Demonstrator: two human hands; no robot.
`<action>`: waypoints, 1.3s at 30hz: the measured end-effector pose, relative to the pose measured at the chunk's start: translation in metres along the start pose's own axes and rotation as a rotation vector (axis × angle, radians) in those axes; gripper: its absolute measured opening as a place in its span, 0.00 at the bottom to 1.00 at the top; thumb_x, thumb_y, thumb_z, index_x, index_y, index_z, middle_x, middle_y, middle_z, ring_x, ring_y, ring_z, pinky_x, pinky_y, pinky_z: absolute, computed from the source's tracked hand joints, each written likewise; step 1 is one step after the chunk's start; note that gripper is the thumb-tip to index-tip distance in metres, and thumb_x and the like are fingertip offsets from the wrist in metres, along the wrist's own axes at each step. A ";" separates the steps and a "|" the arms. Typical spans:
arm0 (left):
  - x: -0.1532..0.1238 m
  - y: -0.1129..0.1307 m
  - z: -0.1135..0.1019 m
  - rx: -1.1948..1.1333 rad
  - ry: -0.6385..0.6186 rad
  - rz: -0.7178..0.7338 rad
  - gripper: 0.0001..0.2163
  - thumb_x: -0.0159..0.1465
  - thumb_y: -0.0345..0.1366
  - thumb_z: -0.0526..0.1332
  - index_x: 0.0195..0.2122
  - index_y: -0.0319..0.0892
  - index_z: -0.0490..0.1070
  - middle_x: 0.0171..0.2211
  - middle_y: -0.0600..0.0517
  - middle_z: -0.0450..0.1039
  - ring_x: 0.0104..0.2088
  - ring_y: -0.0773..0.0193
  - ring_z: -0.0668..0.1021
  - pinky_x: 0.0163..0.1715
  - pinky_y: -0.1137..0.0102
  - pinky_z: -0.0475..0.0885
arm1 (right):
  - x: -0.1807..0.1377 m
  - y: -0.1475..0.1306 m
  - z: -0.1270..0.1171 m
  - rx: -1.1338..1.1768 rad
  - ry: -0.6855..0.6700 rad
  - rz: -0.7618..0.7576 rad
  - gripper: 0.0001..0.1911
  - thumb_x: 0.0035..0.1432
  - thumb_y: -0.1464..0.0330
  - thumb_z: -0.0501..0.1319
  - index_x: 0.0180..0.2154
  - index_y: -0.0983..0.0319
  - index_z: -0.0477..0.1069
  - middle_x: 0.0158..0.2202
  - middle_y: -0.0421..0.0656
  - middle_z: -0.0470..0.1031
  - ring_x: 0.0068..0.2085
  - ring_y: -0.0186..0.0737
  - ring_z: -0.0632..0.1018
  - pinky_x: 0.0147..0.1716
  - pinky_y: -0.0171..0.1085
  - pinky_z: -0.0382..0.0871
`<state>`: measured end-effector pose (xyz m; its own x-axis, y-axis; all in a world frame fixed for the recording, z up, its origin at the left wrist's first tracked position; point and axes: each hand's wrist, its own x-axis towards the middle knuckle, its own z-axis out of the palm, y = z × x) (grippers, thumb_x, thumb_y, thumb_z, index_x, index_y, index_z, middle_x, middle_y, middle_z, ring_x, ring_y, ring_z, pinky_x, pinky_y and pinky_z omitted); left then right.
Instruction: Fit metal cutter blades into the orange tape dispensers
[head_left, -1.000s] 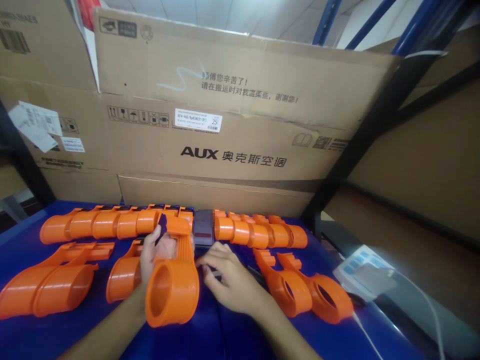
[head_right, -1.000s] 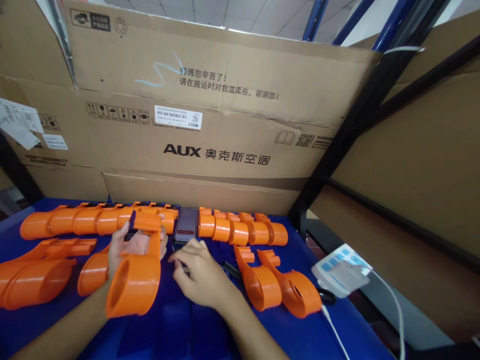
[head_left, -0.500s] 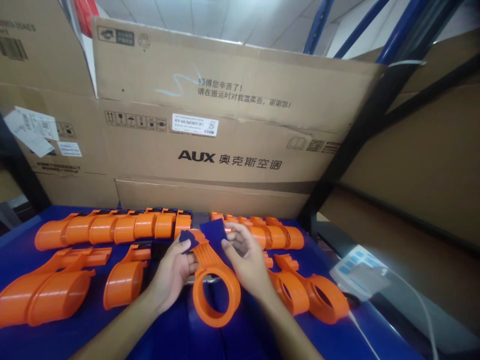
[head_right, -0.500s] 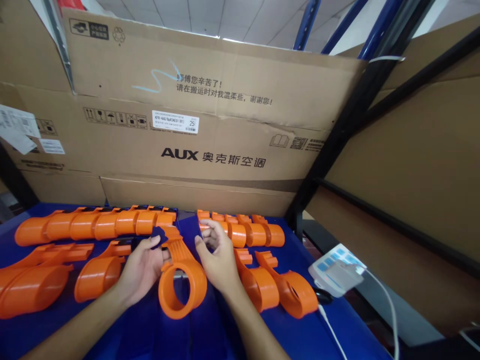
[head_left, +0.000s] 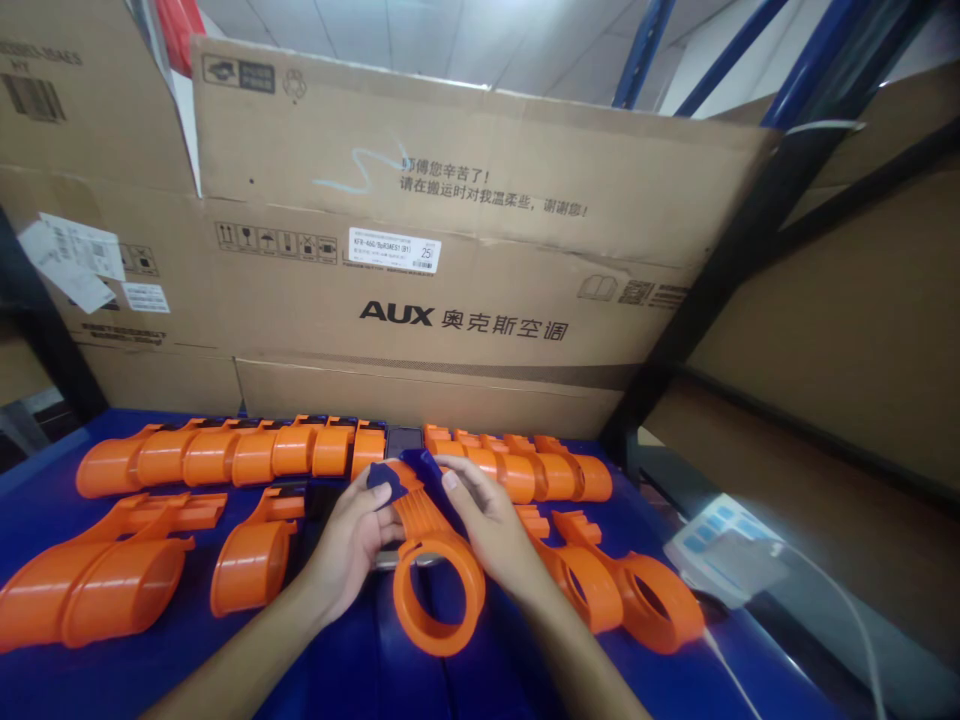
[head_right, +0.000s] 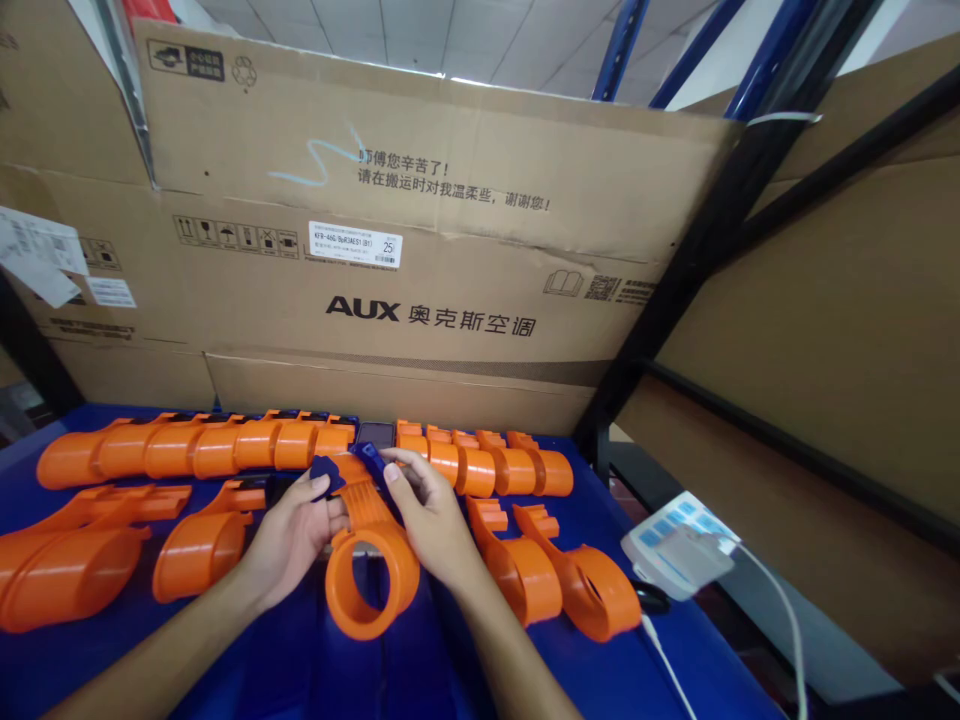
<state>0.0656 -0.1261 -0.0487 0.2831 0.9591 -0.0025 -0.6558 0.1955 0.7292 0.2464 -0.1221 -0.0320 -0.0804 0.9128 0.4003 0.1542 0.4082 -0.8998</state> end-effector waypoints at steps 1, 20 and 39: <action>0.001 -0.001 -0.001 0.021 0.012 0.038 0.18 0.58 0.37 0.70 0.49 0.41 0.72 0.45 0.43 0.81 0.40 0.53 0.83 0.38 0.64 0.77 | 0.001 -0.001 -0.002 -0.007 0.008 -0.005 0.18 0.67 0.54 0.61 0.51 0.56 0.77 0.48 0.45 0.82 0.48 0.47 0.82 0.50 0.46 0.77; -0.001 -0.003 -0.001 0.210 0.047 0.351 0.21 0.52 0.31 0.76 0.46 0.47 0.73 0.39 0.54 0.76 0.39 0.60 0.77 0.44 0.69 0.70 | -0.002 -0.011 -0.022 -0.096 0.152 -0.213 0.11 0.62 0.59 0.67 0.43 0.57 0.78 0.44 0.46 0.81 0.47 0.50 0.80 0.51 0.48 0.74; 0.000 -0.005 -0.005 0.275 0.060 0.410 0.21 0.55 0.35 0.74 0.48 0.49 0.70 0.43 0.52 0.76 0.43 0.58 0.77 0.46 0.68 0.71 | -0.004 -0.016 -0.014 -0.137 0.015 -0.205 0.07 0.61 0.65 0.67 0.42 0.57 0.78 0.45 0.46 0.81 0.48 0.49 0.80 0.52 0.47 0.73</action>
<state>0.0652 -0.1264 -0.0552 -0.0060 0.9574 0.2886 -0.4934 -0.2539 0.8319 0.2580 -0.1319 -0.0169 -0.1090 0.8103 0.5758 0.2685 0.5817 -0.7678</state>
